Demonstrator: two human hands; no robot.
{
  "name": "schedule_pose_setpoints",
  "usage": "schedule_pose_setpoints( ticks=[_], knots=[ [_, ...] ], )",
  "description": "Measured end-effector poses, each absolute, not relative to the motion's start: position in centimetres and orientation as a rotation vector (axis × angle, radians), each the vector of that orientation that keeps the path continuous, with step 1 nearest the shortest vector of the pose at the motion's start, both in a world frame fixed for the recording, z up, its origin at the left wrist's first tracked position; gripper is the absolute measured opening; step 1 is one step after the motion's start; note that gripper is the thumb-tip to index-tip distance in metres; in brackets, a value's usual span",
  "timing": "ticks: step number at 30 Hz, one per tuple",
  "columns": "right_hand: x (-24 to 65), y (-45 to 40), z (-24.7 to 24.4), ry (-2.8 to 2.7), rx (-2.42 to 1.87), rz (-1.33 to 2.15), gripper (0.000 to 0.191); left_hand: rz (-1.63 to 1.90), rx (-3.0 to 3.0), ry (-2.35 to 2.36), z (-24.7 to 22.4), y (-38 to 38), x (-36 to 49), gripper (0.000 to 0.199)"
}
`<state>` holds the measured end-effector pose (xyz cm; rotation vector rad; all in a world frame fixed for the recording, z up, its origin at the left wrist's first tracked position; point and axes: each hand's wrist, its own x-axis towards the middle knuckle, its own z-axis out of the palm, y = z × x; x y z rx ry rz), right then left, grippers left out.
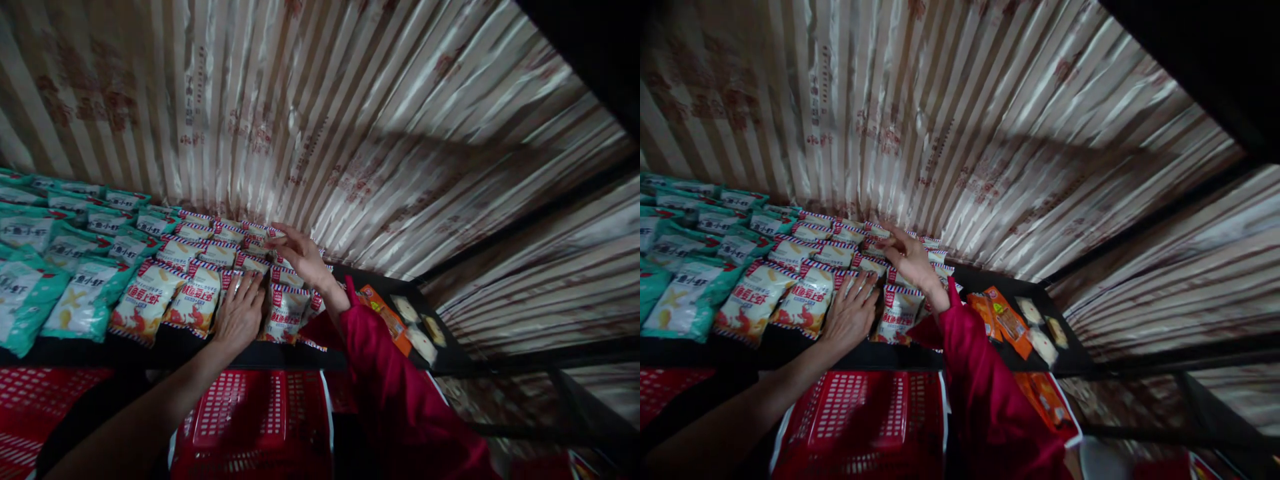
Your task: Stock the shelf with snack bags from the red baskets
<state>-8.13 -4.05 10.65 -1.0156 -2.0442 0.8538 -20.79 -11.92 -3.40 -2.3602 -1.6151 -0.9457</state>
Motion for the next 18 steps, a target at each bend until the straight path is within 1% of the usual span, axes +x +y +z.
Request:
schedule_pose_setpoints(
  ticks=[4, 9, 13, 18],
  knots=[
    [-5.2, -8.5, 8.4, -1.792, -1.135, 0.718, 0.038, -0.987, -2.349, -1.6, -3.4, -12.2, -20.8, 0.043],
    [-2.4, -15.6, 3.9, -1.627, -1.305, 0.486, 0.031, -0.999, -2.323, -1.579, -3.6, -12.4, -20.9, 0.047],
    [-1.6, -19.8, -0.2, -1.645, -1.386, 0.286, 0.032, -0.964, -2.303, -1.559, -3.8, -12.3, -20.9, 0.047],
    [-1.9, -21.9, -4.1, -1.689, -1.473, 0.252, 0.038, -0.939, -2.276, -1.54, -3.9, -12.3, -20.9, 0.045]
  ],
)
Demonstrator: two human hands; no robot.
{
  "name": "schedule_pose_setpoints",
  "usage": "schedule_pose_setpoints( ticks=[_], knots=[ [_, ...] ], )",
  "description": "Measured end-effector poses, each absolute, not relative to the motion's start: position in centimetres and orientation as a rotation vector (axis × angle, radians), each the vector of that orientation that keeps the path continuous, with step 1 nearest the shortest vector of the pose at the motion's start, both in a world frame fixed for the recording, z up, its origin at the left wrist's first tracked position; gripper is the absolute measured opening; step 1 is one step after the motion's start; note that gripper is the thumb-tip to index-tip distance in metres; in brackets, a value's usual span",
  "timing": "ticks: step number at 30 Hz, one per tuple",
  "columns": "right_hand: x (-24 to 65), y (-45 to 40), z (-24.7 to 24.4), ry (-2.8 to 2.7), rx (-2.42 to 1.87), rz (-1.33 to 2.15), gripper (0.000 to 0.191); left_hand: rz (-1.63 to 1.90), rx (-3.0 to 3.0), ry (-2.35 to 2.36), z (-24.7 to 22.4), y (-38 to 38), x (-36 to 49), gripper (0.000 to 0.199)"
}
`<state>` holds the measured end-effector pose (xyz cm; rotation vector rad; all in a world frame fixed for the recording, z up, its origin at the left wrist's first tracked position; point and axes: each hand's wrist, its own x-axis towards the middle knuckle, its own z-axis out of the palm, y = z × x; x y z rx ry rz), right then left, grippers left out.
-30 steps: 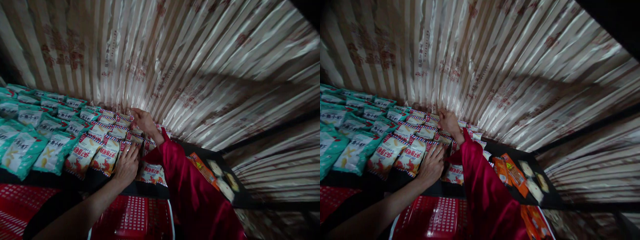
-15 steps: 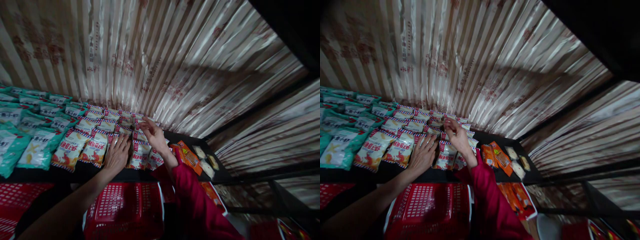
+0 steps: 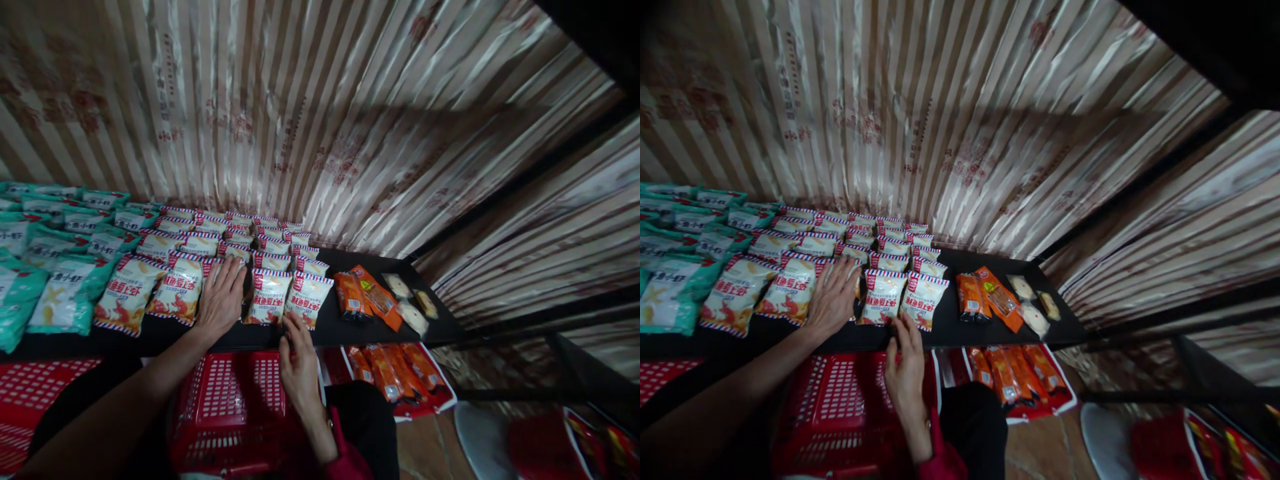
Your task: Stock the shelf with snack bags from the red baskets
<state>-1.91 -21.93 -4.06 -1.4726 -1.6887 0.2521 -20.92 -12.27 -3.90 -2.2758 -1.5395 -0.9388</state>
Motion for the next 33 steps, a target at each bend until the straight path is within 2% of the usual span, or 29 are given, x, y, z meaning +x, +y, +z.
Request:
schedule_pose_setpoints(
  ticks=[11, 33],
  knots=[
    [-3.6, -21.4, -5.4, -1.732, -1.524, 0.232, 0.048, -0.983, -2.254, -1.557, -3.7, -12.4, -21.7, 0.044],
    [-5.2, -20.0, -6.0, -1.806, -1.666, 0.04, 0.044, -0.882, -2.431, -1.446, -3.9, -13.9, -21.8, 0.036]
  ],
)
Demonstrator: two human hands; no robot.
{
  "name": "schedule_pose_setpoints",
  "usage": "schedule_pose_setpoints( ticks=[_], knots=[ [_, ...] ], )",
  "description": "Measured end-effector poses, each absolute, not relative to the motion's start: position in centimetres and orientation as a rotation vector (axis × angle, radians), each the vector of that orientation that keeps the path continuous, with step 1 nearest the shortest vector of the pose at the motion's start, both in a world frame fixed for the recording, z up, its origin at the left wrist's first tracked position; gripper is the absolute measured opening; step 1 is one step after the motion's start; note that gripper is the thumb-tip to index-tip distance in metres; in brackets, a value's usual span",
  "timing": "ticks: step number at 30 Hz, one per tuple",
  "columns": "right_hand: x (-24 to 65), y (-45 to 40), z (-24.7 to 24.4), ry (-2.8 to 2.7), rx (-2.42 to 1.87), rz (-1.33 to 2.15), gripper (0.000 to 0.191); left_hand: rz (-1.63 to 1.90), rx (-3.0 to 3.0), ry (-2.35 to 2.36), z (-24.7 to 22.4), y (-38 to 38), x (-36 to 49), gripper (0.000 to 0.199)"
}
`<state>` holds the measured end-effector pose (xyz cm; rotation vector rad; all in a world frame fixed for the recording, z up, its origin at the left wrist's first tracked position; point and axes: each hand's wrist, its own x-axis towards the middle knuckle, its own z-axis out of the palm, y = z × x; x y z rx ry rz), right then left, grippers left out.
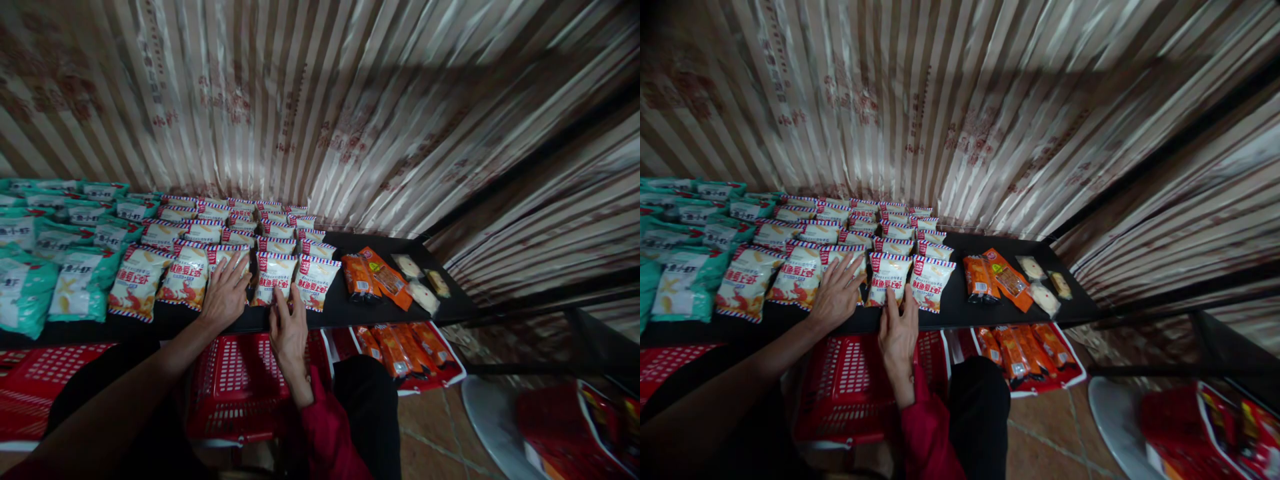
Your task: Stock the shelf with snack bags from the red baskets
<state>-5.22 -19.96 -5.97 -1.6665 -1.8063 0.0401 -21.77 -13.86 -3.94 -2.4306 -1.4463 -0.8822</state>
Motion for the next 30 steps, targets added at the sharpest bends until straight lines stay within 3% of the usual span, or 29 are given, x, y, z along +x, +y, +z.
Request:
schedule_pose_setpoints(
  ticks=[30],
  knots=[
    [-5.8, -18.2, -5.6, -1.667, -1.616, -0.135, 0.041, -0.956, -2.431, -1.41, -4.6, -13.4, -22.0, 0.035]
  ],
)
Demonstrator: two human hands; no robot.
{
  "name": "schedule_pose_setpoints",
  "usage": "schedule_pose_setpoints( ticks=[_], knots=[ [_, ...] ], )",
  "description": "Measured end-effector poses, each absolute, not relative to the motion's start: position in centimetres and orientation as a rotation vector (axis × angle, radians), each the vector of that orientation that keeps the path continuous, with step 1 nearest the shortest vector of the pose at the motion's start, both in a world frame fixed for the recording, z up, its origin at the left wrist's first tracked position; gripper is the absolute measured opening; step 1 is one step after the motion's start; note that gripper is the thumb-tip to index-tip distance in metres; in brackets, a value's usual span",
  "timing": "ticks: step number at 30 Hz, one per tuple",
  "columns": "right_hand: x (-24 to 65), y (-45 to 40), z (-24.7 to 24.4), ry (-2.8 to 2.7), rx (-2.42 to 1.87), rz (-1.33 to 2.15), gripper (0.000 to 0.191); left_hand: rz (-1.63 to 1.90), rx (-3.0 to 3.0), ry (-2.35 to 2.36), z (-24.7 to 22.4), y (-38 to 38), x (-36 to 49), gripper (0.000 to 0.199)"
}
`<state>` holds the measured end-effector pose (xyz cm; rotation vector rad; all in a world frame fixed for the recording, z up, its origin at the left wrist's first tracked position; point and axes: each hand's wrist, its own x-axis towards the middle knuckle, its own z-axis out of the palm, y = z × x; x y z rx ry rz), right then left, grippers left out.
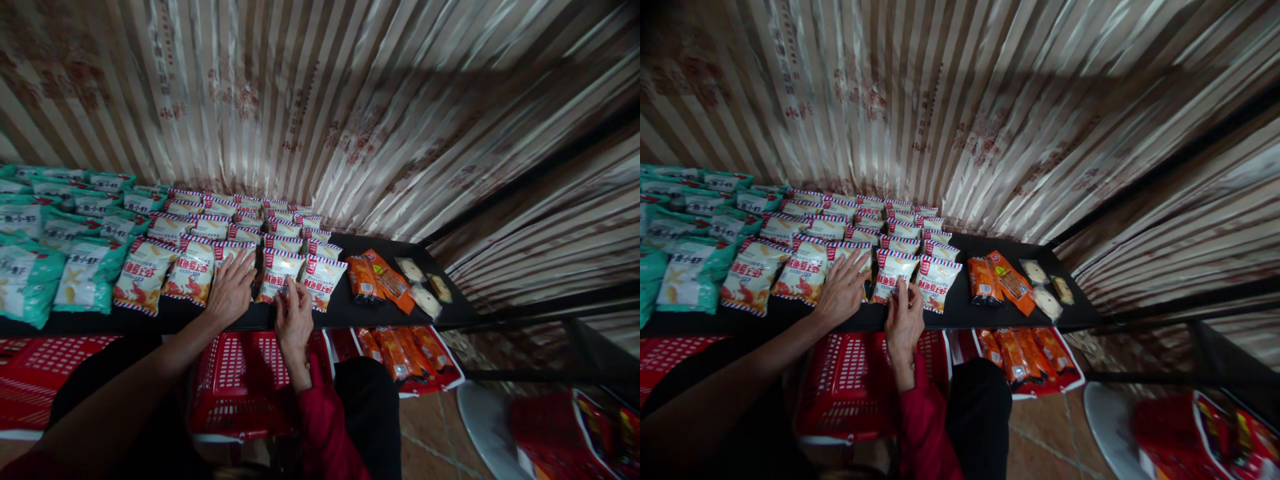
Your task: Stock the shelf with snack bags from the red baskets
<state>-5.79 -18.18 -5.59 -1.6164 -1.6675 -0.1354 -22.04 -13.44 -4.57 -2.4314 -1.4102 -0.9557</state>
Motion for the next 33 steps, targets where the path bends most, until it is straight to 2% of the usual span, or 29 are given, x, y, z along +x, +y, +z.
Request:
schedule_pose_setpoints(
  ticks=[27, 33],
  knots=[
    [-6.3, -18.0, -7.4, -1.719, -1.627, -0.062, 0.048, -0.967, -2.394, -1.484, -4.3, -13.9, -21.3, 0.044],
    [-6.2, -18.0, -8.0, -1.728, -1.569, -0.049, 0.049, -1.045, -2.498, -1.247, -4.8, -15.1, -19.8, 0.046]
  ],
)
